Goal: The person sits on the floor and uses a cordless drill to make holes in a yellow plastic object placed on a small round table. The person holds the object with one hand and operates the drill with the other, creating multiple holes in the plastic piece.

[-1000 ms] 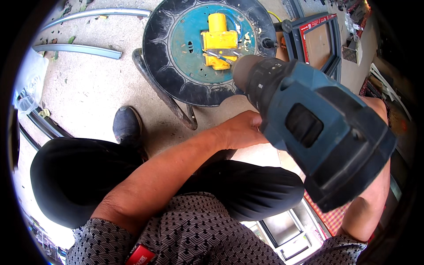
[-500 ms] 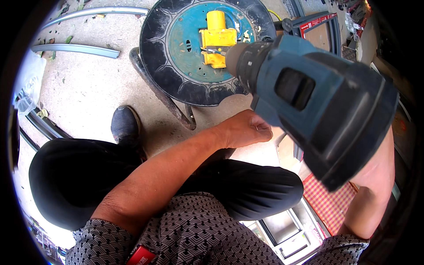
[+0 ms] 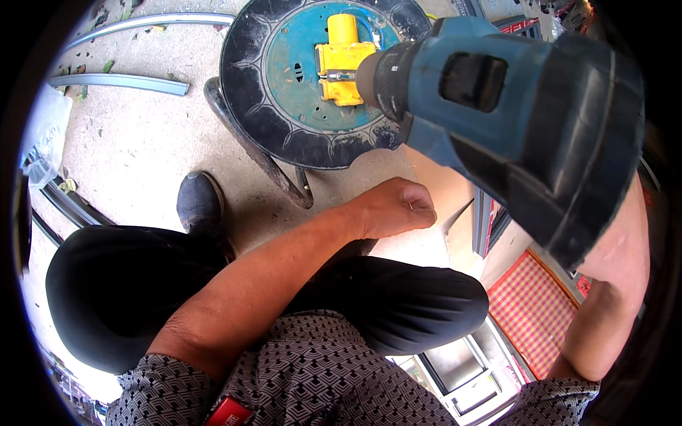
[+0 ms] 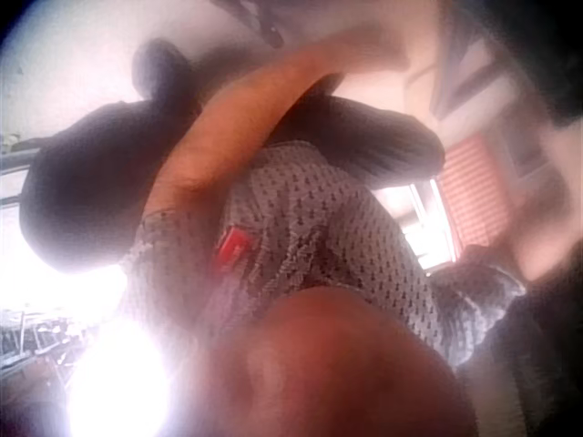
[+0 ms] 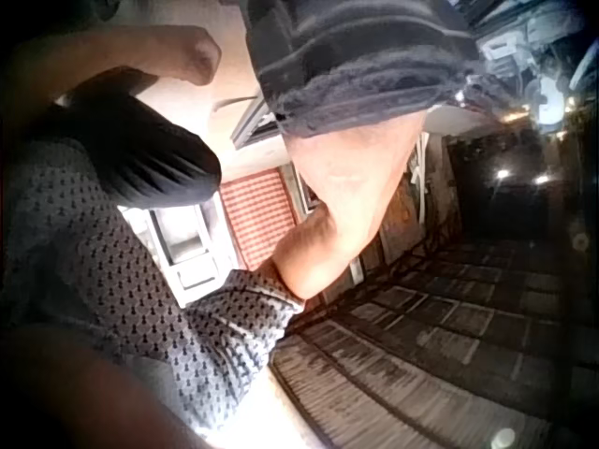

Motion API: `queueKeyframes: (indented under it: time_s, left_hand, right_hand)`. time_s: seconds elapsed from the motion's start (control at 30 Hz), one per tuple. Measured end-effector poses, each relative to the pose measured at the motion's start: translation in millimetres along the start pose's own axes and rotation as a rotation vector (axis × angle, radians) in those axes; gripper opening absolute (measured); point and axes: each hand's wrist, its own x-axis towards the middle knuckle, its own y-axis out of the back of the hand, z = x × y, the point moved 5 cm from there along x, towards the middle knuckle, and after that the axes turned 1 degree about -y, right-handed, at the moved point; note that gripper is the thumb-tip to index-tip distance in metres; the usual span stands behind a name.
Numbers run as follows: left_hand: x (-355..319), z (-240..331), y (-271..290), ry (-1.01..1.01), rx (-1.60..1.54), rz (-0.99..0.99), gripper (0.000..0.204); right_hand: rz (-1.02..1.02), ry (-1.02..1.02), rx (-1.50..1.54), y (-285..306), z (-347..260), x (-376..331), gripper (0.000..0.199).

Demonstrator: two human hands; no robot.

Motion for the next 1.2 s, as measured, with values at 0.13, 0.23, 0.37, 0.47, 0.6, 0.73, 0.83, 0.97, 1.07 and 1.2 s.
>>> queueKeyframes:
  time_s: [0.13, 0.23, 0.37, 0.47, 0.6, 0.73, 0.83, 0.97, 1.07, 1.2]
  left_hand:
    - [-5, 13, -3, 0.008, 0.095, -0.008, 0.027]
    - [-12, 29, -2, 0.009, 0.222, -0.049, 0.028]
    - [-34, 63, 6, 0.036, 0.446, -0.119, 0.029]
    - [-48, 74, 12, -0.043, 0.56, -0.078, 0.029]
    - [-75, 92, 46, -0.127, 0.763, 0.058, 0.028]
    - [-99, 128, 76, 0.013, 0.979, 0.308, 0.029]
    - [-116, 139, 94, -0.095, 1.066, 0.708, 0.032]
    - [-122, 131, 104, -0.406, 1.086, 1.079, 0.058]
    - [-111, 120, 111, -0.521, 1.111, 1.115, 0.076]
    - [-98, 108, 121, -0.457, 1.144, 1.085, 0.083]
  right_hand:
    - [0.049, 0.023, -0.056, 2, 7, -6, 0.063]
    - [0.099, 0.066, -0.097, 3, 12, -6, 0.064]
    - [0.038, 0.019, 0.053, 8, -24, 28, 0.064]
    - [0.019, -0.151, 0.313, 3, -28, 31, 0.06]
    - [-0.004, -0.26, 0.395, 2, -31, 35, 0.054]
    - [-0.02, -0.25, 0.325, 4, -32, 34, 0.054]
    - [0.097, -0.082, 0.35, 0, -25, 31, 0.048]
    - [0.061, -0.093, 0.322, 2, -20, 31, 0.052]
    - [-0.032, -0.171, 0.274, 5, -20, 31, 0.062]
    - [0.013, -0.165, 0.229, 9, -26, 29, 0.058]
